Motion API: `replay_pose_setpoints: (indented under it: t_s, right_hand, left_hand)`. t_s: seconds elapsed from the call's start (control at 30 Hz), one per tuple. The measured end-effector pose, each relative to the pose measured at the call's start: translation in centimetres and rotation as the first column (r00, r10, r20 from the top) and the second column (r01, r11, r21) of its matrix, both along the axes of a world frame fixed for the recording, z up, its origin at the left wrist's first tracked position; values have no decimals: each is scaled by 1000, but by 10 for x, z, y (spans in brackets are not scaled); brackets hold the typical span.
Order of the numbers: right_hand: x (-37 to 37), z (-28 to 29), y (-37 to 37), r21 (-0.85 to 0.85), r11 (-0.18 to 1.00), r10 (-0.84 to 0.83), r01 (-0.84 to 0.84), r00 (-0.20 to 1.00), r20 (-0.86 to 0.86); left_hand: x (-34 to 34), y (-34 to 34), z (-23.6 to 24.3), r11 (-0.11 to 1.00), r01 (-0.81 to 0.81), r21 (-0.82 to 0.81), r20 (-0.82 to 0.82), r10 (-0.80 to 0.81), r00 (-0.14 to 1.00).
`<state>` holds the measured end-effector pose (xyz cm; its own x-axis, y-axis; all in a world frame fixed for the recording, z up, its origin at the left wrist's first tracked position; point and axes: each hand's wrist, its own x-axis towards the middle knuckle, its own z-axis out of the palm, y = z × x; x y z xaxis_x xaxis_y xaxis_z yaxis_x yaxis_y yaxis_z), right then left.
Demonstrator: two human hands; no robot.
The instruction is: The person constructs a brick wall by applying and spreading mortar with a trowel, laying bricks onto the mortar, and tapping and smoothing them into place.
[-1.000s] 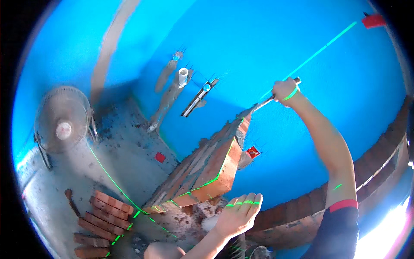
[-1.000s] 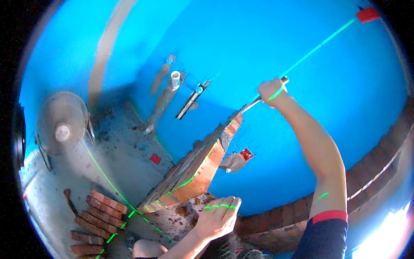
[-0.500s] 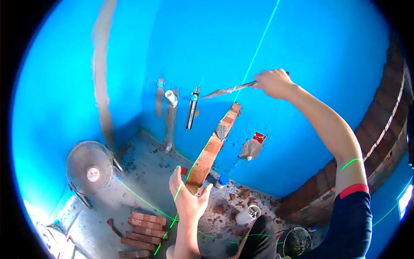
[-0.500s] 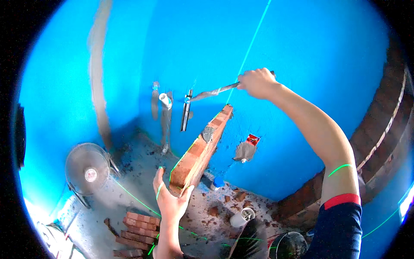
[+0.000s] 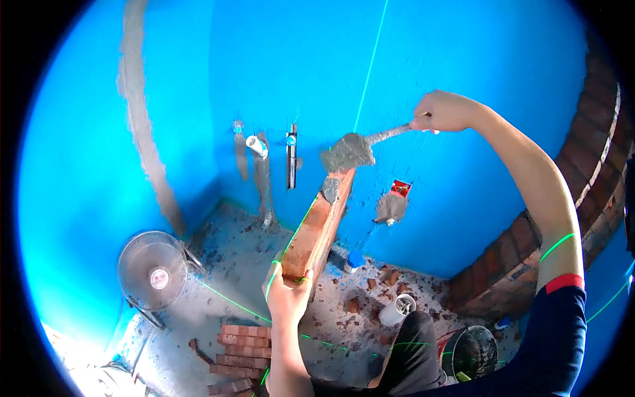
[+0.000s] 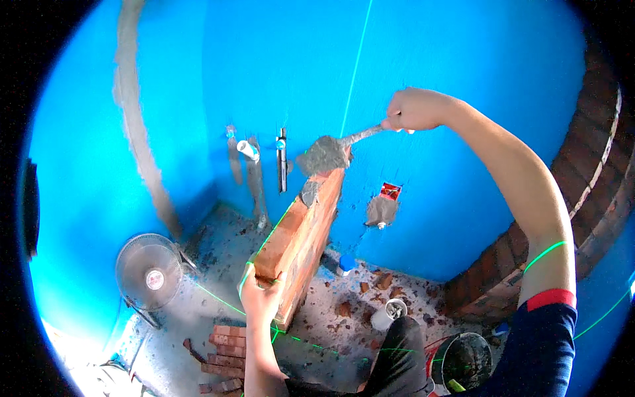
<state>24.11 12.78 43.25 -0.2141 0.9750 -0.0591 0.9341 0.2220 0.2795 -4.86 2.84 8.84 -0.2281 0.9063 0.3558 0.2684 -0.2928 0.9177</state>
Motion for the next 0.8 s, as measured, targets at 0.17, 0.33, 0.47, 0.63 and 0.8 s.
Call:
replay_pose_setpoints:
  t_s: [0.17,0.33,0.47,0.63,0.8]
  right_hand:
    - [1,-16,-7,-63,997,37,-43,995,-89]
    - [-3,-27,-5,-87,995,42,-52,994,-105]
    - [3,-33,-3,-109,987,109,-117,991,-75]
    - [4,-38,-8,-74,994,76,-82,994,-79]
    - [17,-35,-13,-85,992,84,-90,994,-76]
  left_hand:
    - [-5,-1,-1,996,79,-49,53,-76,996]
    - [-7,0,-4,989,48,-137,-15,-50,999]
    - [-6,0,-3,990,67,-126,12,-66,998]
    - [-8,2,-5,991,59,-124,-31,-63,997]
    - [-6,0,0,994,65,-93,-13,-67,998]
